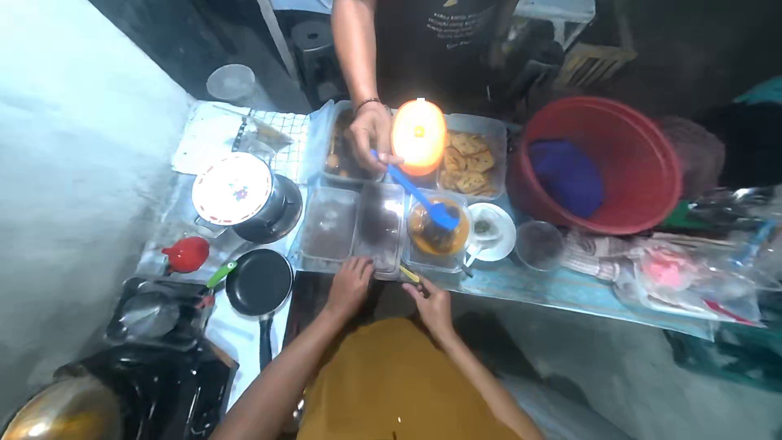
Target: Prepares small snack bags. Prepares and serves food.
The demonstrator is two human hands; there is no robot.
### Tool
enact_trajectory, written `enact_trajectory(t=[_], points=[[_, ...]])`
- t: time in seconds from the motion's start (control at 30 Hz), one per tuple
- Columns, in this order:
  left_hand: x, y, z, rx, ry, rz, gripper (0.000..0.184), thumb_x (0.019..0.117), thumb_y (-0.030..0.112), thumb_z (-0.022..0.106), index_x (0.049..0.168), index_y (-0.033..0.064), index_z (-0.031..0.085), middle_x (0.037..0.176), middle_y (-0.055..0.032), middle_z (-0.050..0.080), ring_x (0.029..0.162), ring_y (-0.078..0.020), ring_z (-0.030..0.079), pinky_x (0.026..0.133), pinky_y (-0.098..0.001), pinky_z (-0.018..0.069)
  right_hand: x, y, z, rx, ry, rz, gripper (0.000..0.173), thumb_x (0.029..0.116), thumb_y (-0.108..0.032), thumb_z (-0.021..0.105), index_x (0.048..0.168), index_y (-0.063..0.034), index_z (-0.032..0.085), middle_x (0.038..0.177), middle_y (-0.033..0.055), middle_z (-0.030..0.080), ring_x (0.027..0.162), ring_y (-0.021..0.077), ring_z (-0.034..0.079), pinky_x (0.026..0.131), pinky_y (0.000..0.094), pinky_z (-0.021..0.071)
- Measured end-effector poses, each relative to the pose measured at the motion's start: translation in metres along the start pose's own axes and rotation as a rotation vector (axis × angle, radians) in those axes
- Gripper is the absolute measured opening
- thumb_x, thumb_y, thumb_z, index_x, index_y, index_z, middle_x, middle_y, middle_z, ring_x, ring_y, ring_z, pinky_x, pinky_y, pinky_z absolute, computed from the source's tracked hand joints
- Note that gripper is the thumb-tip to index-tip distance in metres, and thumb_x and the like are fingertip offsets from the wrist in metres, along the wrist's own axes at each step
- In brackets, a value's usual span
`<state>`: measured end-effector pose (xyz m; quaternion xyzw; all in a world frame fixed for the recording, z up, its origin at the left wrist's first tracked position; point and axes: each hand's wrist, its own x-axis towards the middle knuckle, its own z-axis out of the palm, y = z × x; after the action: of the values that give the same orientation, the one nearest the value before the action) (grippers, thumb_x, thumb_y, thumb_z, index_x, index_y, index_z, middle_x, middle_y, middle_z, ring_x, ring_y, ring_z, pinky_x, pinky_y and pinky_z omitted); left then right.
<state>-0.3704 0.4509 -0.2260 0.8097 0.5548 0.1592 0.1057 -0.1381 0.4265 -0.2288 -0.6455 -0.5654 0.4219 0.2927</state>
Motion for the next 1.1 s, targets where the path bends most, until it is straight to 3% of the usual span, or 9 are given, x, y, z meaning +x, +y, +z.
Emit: enact_trajectory(t=[0.13,0.27,0.37,0.47,0.67,0.83,1.1], points=[[-0.005,-0.007,-0.002,-0.012,0.042,0.047,0.024,0.1058,0.024,0.054,0.113,0.0056,0.068,0.125,-0.0137,0.068,0.116,-0.0297,0.066,0.1,-0.0413,0.0542,-0.009,-0.007,0.032,0.087,0.246,-0.032,0.032,0.0985,-0.026,0.071,0.123,-0.0058,0.075,0.092,0.0034,0.079,0.076,0.007,0.074,0.073,0.0271,0.0632],[-0.01,-0.015,-0.008,-0.017,0.068,0.089,0.025,0.1061,0.023,0.054,0.118,0.0067,0.068,0.129,-0.014,0.066,0.117,-0.0303,0.066,0.098,-0.0419,0.055,-0.012,-0.015,0.048,0.143,0.37,-0.019,0.025,0.1021,-0.022,0.065,0.119,-0.0061,0.076,0.09,0.0021,0.079,0.072,0.0056,0.072,0.065,0.0246,0.0616],[-0.011,-0.021,-0.012,-0.038,0.07,0.11,0.024,0.1058,0.023,0.054,0.117,0.0073,0.068,0.127,-0.0134,0.067,0.115,-0.0295,0.067,0.097,-0.0419,0.0555,-0.013,-0.018,0.057,0.142,0.399,-0.062,0.024,0.1012,-0.02,0.066,0.117,-0.0048,0.077,0.098,0.006,0.079,0.08,0.0073,0.074,0.074,0.0256,0.063],[-0.012,-0.025,-0.013,-0.069,0.095,0.116,0.024,0.1052,0.024,0.055,0.114,0.008,0.07,0.125,-0.0123,0.068,0.113,-0.029,0.067,0.096,-0.0427,0.055,-0.013,-0.023,0.06,0.165,0.417,-0.12,0.024,0.1008,-0.016,0.066,0.12,-0.0038,0.076,0.106,0.008,0.078,0.086,0.0074,0.074,0.077,0.0245,0.0626],[-0.018,-0.029,-0.012,-0.102,0.194,0.103,0.023,0.1034,0.024,0.057,0.11,0.0059,0.07,0.12,-0.0132,0.069,0.113,-0.0289,0.067,0.098,-0.042,0.0543,-0.013,-0.027,0.063,0.156,0.49,-0.164,0.02,0.1016,-0.013,0.063,0.114,-0.0022,0.075,0.097,0.0057,0.077,0.073,0.0043,0.069,0.064,0.0205,0.0592],[-0.016,-0.032,-0.011,-0.039,0.192,0.117,0.021,0.1025,0.028,0.06,0.108,0.01,0.071,0.117,-0.0108,0.07,0.11,-0.0277,0.066,0.096,-0.0431,0.0527,-0.013,-0.026,0.066,0.146,0.504,-0.158,0.021,0.1012,-0.012,0.063,0.115,-0.0022,0.075,0.098,0.0057,0.077,0.076,0.0046,0.07,0.068,0.0207,0.0602],[-0.01,-0.028,0.004,-0.062,0.078,0.124,0.018,0.103,0.026,0.058,0.108,0.0135,0.071,0.123,-0.0088,0.068,0.116,-0.0279,0.063,0.103,-0.0457,0.049,-0.021,-0.019,0.062,0.172,0.393,0.099,0.027,0.102,-0.023,0.065,0.125,-0.0101,0.07,0.097,0.0001,0.077,0.07,0.0078,0.071,0.06,0.028,0.0616]])
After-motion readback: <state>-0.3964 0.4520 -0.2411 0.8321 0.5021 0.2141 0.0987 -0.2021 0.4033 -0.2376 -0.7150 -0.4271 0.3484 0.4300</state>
